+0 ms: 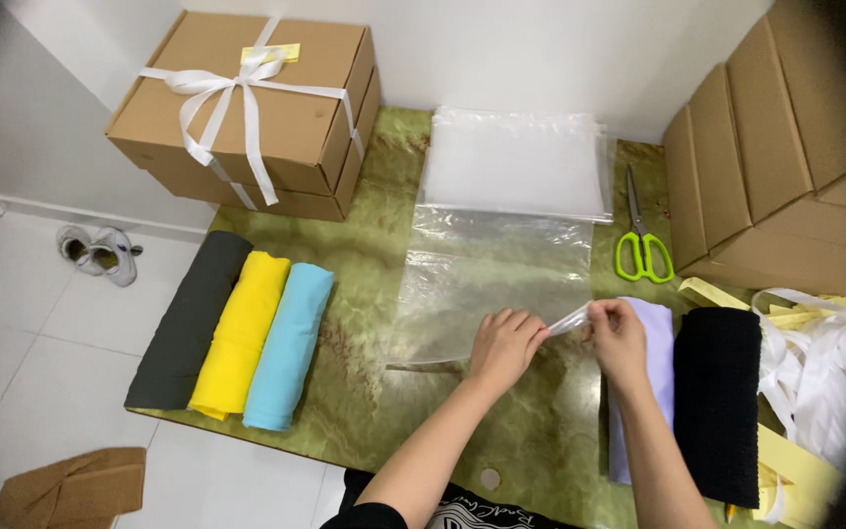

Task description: The person writes on a yellow sticky note attached to a cardboard box with a pencil, then places the box aside. They then place a folded light blue cloth into a clear plastic bag, seal it, and place the bagged cloth into an open cardboard box.

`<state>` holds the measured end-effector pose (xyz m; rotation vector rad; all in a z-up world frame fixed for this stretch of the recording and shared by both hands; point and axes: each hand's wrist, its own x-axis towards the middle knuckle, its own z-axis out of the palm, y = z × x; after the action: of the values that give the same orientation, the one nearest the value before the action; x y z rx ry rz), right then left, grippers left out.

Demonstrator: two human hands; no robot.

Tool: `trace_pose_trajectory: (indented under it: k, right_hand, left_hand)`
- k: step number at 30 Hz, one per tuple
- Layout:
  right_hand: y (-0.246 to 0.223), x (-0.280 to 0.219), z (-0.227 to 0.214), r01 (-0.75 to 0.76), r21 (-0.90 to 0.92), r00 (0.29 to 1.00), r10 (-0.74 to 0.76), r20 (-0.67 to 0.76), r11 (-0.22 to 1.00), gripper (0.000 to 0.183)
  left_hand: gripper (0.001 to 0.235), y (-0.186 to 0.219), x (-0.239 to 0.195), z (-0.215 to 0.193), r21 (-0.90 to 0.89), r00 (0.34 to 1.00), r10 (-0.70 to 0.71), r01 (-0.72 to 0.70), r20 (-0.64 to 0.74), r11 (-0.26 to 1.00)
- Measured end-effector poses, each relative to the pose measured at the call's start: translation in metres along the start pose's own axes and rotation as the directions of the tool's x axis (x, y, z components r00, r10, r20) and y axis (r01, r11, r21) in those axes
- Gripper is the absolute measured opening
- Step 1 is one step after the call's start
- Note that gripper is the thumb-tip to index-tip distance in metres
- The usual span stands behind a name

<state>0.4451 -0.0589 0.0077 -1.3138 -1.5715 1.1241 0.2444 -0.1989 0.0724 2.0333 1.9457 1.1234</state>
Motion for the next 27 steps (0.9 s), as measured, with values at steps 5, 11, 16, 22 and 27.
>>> trace_pose_trajectory:
  k: [5, 11, 16, 22, 27]
  right_hand:
    - [-0.007, 0.026, -0.049, -0.065, 0.071, 0.988, 0.074, -0.136, 0.995, 0.014]
    - [-0.012, 0.033, -0.066, -0.136, 0.223, 0.976, 0.169, -0.136, 0.965, 0.011]
    - [-0.019, 0.018, -0.064, -0.153, 0.384, 0.972, 0.208, -0.106, 0.911, 0.015]
    - [-0.017, 0.007, -0.078, -0.154, 0.502, 0.972, 0.222, -0.078, 0.851, 0.014]
    - [-0.014, 0.001, -0.079, -0.126, 0.564, 0.977, 0.2, -0.07, 0.816, 0.014]
  left_hand:
    - [0.022, -0.07, -0.052, -0.032, 0.123, 0.994, 0.107, -0.106, 0.005, 0.987]
    - [0.022, -0.132, -0.087, -0.091, 0.276, 0.982, 0.177, -0.188, 0.062, 0.943]
    - [0.03, -0.116, -0.065, -0.095, 0.188, 0.992, 0.084, -0.101, 0.099, 0.977]
    - [0.018, -0.064, -0.019, -0.089, -0.108, 0.95, -0.189, 0.221, 0.249, 0.969]
    - [0.009, -0.028, -0.001, -0.094, -0.199, 0.921, -0.128, 0.212, 0.367, 0.957]
